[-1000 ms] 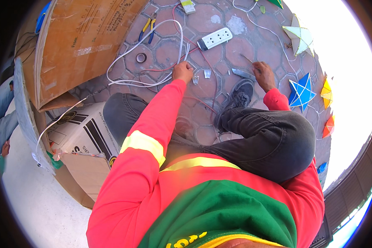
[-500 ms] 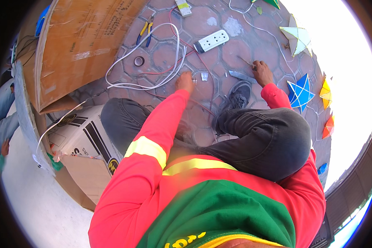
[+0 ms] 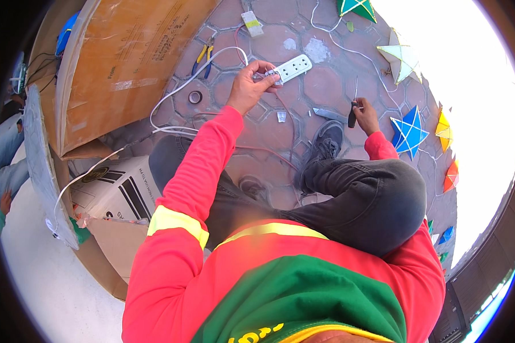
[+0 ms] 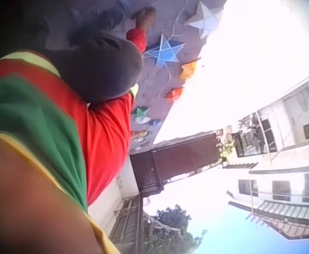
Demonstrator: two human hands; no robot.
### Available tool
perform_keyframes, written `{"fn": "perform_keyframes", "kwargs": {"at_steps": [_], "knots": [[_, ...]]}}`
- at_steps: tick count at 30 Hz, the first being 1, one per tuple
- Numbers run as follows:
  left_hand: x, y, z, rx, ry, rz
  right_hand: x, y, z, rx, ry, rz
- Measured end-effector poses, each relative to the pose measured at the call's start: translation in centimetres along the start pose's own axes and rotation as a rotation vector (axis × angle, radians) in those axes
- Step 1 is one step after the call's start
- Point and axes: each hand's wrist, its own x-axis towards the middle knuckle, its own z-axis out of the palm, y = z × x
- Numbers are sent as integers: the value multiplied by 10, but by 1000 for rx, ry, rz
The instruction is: The person sits on a tiled floor and uses a screwdriver to adjust a small white electrical component, likely a light socket. They manipulate wires and tighten screws while another person works nearby.
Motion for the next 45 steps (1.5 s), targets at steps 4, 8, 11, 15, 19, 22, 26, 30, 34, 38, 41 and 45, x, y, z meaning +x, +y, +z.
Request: {"fn": "perform_keyframes", "kwargs": {"at_steps": [4,8,11,15,19,22,26,30,34,38,41,45], "knots": [[12,48,6,91,-18,295,-56,1,-32,460,-55,268],[25,48,24,-126,66,155,-137,-5,-82,810,-7,620],[41,46,45,-203,33,164,-184,-19,-127,969,103,684],[38,42,60,-214,-33,163,-199,-56,-187,905,218,574],[40,43,51,-144,-20,192,-145,-101,-209,459,95,366],[37,39,41,-256,-1,58,-82,-131,-196,282,-117,163],[30,42,37,-436,90,-86,-20,-179,-176,24,-229,-123],[25,47,34,-454,174,-47,17,-248,-169,-79,-81,-325],[23,42,34,-440,331,52,29,-299,-133,112,60,-338],[11,35,38,-460,474,196,38,-320,-75,307,33,-411],[-15,35,30,-501,601,268,42,-332,-40,269,-16,-453],[-46,42,18,-578,768,324,35,-354,-12,49,-61,-914]]}}
